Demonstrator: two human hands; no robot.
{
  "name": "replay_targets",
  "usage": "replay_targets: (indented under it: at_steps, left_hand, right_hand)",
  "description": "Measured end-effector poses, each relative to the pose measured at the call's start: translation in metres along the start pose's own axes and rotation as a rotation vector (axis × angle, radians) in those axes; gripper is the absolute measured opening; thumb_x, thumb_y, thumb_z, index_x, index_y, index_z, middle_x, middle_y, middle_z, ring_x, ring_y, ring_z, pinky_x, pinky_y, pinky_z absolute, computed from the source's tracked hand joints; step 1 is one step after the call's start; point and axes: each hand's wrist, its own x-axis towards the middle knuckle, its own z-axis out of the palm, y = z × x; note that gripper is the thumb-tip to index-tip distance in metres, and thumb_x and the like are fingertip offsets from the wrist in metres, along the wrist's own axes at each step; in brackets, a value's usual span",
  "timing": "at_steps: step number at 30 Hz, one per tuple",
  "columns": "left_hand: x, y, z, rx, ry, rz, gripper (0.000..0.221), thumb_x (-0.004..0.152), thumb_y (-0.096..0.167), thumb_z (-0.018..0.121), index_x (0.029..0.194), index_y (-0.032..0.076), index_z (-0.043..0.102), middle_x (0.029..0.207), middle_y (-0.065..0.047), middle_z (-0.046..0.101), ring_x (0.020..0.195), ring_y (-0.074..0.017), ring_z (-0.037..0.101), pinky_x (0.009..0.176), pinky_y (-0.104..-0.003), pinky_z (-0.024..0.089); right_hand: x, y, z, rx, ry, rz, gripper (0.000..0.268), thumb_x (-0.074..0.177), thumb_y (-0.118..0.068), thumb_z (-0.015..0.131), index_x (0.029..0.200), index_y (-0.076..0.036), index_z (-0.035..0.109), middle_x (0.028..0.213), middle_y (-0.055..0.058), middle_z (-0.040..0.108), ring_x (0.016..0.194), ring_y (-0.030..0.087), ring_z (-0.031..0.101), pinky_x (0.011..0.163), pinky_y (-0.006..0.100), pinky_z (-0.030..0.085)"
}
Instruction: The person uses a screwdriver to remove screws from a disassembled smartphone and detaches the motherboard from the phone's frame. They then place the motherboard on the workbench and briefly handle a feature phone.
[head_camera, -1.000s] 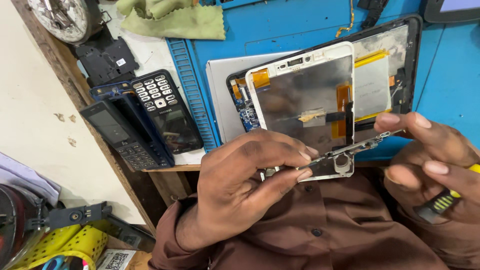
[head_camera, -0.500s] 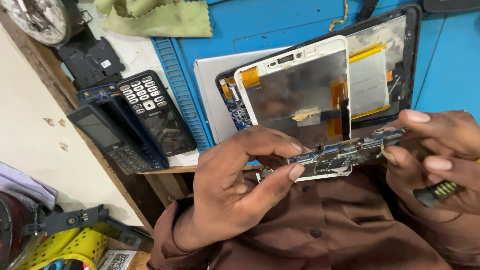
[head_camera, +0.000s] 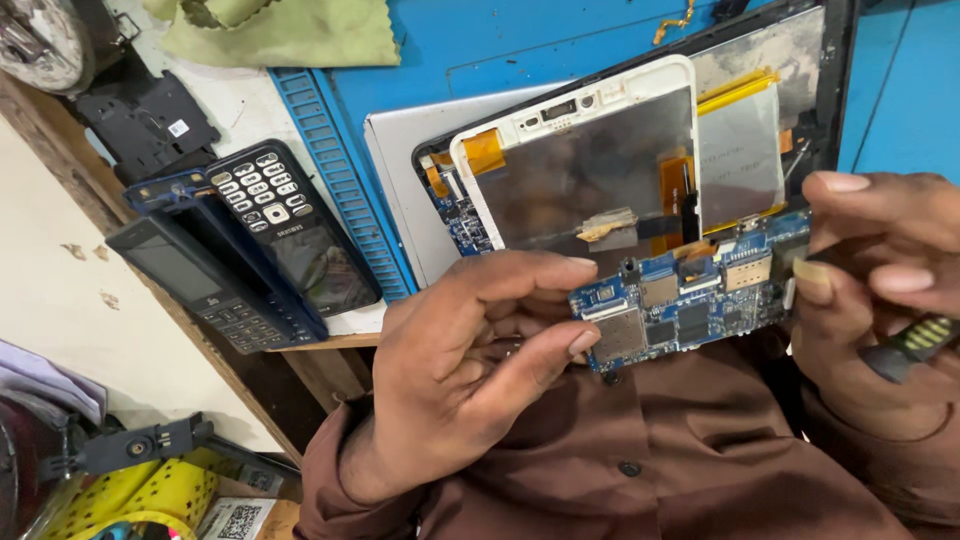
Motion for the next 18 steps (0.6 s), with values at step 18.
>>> replay_targets:
  at_steps: [18]
  left_hand:
    - [0.005, -0.007, -0.001, 0.218, 0.027, 0.134, 0.033, 0.101, -0.006, 0.077, 0.130, -0.004, 0.061, 0.127, -0.014, 0.068, 0.103, -0.0139, 0.076, 0.086, -0.022, 0.068]
  right_hand:
    - [0.017, -0.019, 0.000, 0.022, -0.158, 0.097, 0.023, 0.124, -0.011, 0.052, 0.137, -0.008, 0.034, 0.143, 0.019, 0.052, 0.105, 0.021, 0.069, 0.092, 0.028, 0.065]
